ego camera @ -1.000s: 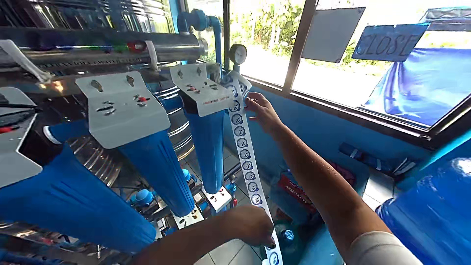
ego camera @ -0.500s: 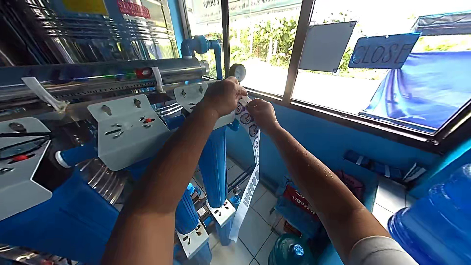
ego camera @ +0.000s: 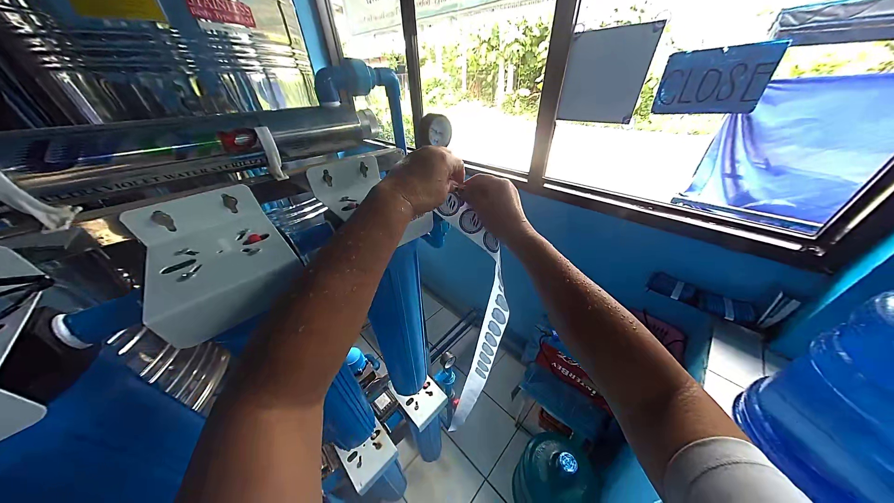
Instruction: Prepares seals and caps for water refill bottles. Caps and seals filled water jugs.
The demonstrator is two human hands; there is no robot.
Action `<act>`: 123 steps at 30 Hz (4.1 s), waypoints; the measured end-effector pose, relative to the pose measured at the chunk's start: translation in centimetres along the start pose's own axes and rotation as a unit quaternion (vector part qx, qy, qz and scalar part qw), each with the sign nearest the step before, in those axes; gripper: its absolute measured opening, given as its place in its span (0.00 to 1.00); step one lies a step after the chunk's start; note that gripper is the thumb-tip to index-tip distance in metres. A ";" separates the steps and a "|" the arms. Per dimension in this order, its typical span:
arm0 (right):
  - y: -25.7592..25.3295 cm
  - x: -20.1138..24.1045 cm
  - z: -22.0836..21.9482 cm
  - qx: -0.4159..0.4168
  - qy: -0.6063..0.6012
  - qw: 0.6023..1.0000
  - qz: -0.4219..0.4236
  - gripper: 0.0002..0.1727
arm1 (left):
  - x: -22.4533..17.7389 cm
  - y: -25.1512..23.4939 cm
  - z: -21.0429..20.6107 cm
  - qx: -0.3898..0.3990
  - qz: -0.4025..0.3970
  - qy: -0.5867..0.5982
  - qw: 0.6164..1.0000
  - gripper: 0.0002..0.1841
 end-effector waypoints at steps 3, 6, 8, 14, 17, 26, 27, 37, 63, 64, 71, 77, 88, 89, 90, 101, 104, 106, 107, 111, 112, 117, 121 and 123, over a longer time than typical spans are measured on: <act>-0.1 0.7 0.5 -0.006 0.002 0.999 0.040 0.12 | 0.0 -0.2 0.4 0.029 0.003 -0.004 1.000 0.10; -0.3 0.8 0.8 0.018 0.037 0.998 0.037 0.11 | 0.3 -0.4 0.8 0.048 0.018 -0.014 0.999 0.11; -0.6 0.4 1.0 0.035 0.041 0.998 0.021 0.11 | 0.5 -0.4 1.3 0.040 0.028 -0.018 0.999 0.10; -0.4 0.5 0.6 0.007 -0.030 1.000 0.002 0.11 | -0.6 -0.2 1.3 0.022 0.015 0.004 1.000 0.07; -0.3 1.0 0.7 0.000 -0.009 1.000 0.011 0.11 | -0.6 -0.1 1.4 0.008 0.010 0.006 1.000 0.07; 0.9 -6.6 0.9 -0.058 -0.161 0.958 -0.230 0.14 | -1.2 0.9 3.1 -0.060 0.043 -0.029 0.997 0.13; 1.7 -7.4 1.5 -0.085 -0.167 0.956 -0.227 0.13 | -1.5 1.3 3.1 -0.063 0.065 -0.038 0.995 0.13; 9.3 -10.0 6.2 -0.140 -0.229 0.946 -0.182 0.08 | -7.0 -0.8 -3.7 -0.058 -0.013 -0.027 0.998 0.29; 47.7 -7.9 30.9 -0.426 -0.052 0.881 -0.199 0.12 | -44.9 2.4 -19.6 -0.213 -0.182 0.633 0.722 0.12; 50.3 -6.1 32.3 -0.455 0.021 0.876 -0.162 0.13 | -47.3 2.6 -19.6 -0.203 -0.197 0.635 0.719 0.12; 67.9 3.1 37.4 -0.411 0.304 0.859 -0.040 0.08 | -69.1 4.5 -17.9 -0.111 -0.310 0.697 0.637 0.10; 85.1 8.8 44.4 -0.500 0.302 0.805 -0.105 0.07 | -87.2 7.4 -15.5 -0.056 -0.387 0.747 0.537 0.09; 104.0 15.1 47.8 -0.637 0.348 0.655 -0.208 0.07 | -108.6 13.0 -13.8 0.101 -0.490 0.760 0.415 0.08; 105.0 15.2 48.3 -0.642 0.353 0.644 -0.220 0.07 | -110.0 13.1 -13.7 0.111 -0.496 0.759 0.407 0.08; 106.1 15.4 48.9 -0.648 0.357 0.631 -0.233 0.07 | -111.3 13.1 -13.7 0.120 -0.499 0.759 0.401 0.09; 115.5 13.7 60.5 -0.649 0.423 0.570 -0.275 0.08 | -128.3 8.4 -15.5 0.159 -0.518 0.773 0.329 0.11; 118.6 12.8 63.9 -0.652 0.423 0.553 -0.299 0.07 | -133.1 7.1 -16.1 0.164 -0.535 0.759 0.333 0.11; 120.8 12.9 65.6 -0.655 0.432 0.534 -0.313 0.07 | -136.5 6.9 -16.1 0.179 -0.544 0.754 0.322 0.10; 121.9 13.3 66.2 -0.659 0.441 0.521 -0.317 0.07 | -138.3 7.2 -15.9 0.189 -0.548 0.751 0.316 0.10; 126.8 15.5 66.9 -0.679 0.462 0.467 -0.328 0.08 | -144.0 9.8 -14.6 0.226 -0.572 0.731 0.296 0.10; 128.0 16.2 67.1 -0.685 0.459 0.459 -0.330 0.08 | -145.3 10.5 -14.1 0.228 -0.582 0.724 0.292 0.10; 133.2 18.4 68.7 -0.709 0.428 0.461 -0.319 0.08 | -149.9 12.9 -12.4 0.210 -0.602 0.709 0.301 0.11; 135.7 20.5 70.8 -0.694 0.419 0.500 -0.304 0.08 | -152.2 14.0 -10.9 0.191 -0.588 0.717 0.321 0.11; 136.6 21.8 72.1 -0.686 0.421 0.512 -0.300 0.08 | -153.2 14.5 -9.8 0.180 -0.582 0.725 0.322 0.12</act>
Point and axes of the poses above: each hand's wrist, its own y-axis away from the middle knuckle, its own z-axis out of the back of the hand, x = y × z, the point moved 9 cm from there along -y, towards the middle knuckle, and after that the axes turned 10 degrees about -z, right-handed, at the moved point
